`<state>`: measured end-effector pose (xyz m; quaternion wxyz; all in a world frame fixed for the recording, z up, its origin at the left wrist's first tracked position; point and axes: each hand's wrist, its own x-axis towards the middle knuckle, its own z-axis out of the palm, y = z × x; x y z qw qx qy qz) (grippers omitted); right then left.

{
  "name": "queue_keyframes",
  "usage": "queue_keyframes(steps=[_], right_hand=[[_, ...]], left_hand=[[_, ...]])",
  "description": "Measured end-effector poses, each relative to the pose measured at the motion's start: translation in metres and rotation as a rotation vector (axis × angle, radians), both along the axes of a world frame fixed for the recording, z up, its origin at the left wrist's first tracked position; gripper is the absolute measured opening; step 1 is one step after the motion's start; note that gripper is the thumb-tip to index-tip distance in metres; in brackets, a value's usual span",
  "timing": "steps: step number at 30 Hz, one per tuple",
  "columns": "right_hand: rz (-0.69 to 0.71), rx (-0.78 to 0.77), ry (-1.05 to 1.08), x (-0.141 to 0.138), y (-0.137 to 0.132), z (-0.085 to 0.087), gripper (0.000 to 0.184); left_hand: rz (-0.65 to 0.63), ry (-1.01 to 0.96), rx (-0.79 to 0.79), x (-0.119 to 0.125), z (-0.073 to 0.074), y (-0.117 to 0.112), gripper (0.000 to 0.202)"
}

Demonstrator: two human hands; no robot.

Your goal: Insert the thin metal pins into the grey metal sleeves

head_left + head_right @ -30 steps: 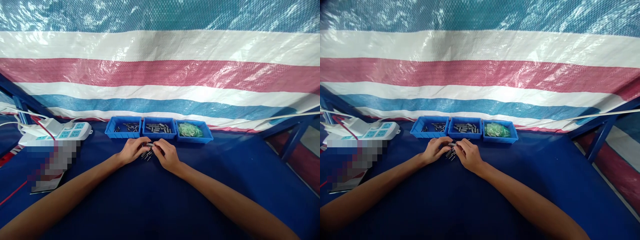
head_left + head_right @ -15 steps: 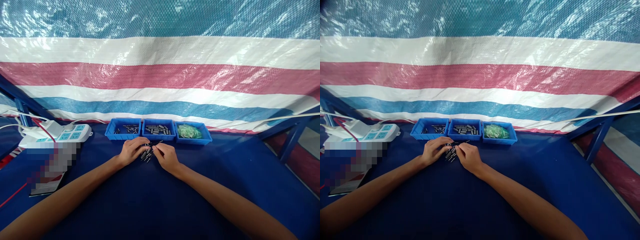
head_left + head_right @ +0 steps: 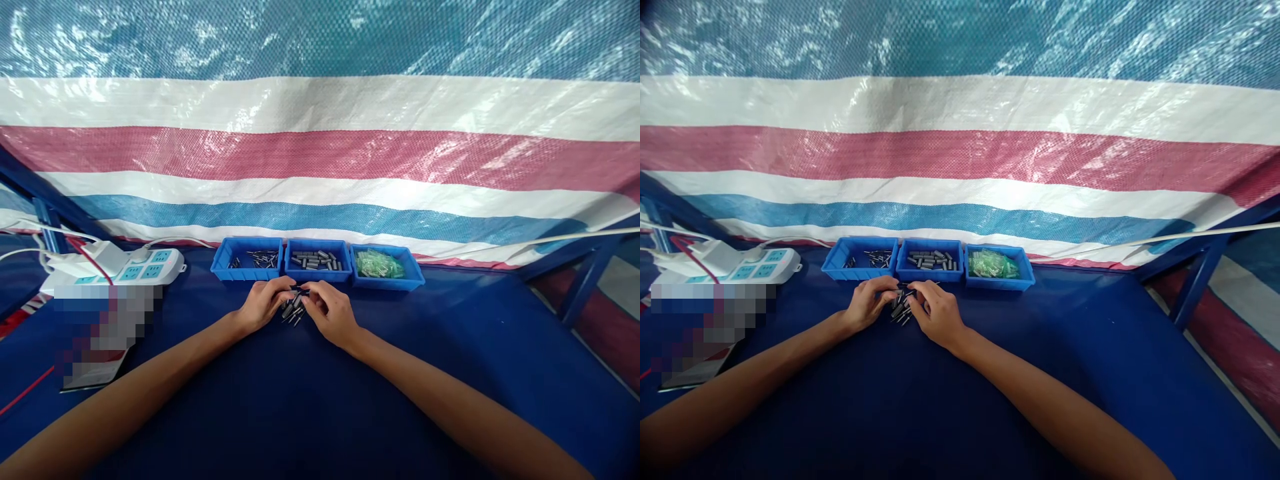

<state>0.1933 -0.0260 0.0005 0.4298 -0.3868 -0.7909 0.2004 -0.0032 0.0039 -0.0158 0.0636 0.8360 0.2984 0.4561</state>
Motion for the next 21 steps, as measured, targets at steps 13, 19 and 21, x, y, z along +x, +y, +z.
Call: queue_keyframes(steps=[13,19,21], right_hand=[[0.077,0.122,-0.144,-0.001,0.000,-0.005,0.019],[0.003,0.030,0.021,0.001,0.000,-0.001,0.017],[-0.017,0.017,0.055,0.002,0.001,0.000,0.017]], left_hand=[[-0.087,0.074,0.040,0.000,0.001,-0.001,0.027],[-0.018,0.029,-0.114,0.002,0.013,-0.004,0.033],[0.001,0.070,-0.096,0.004,0.016,-0.005,0.031]])
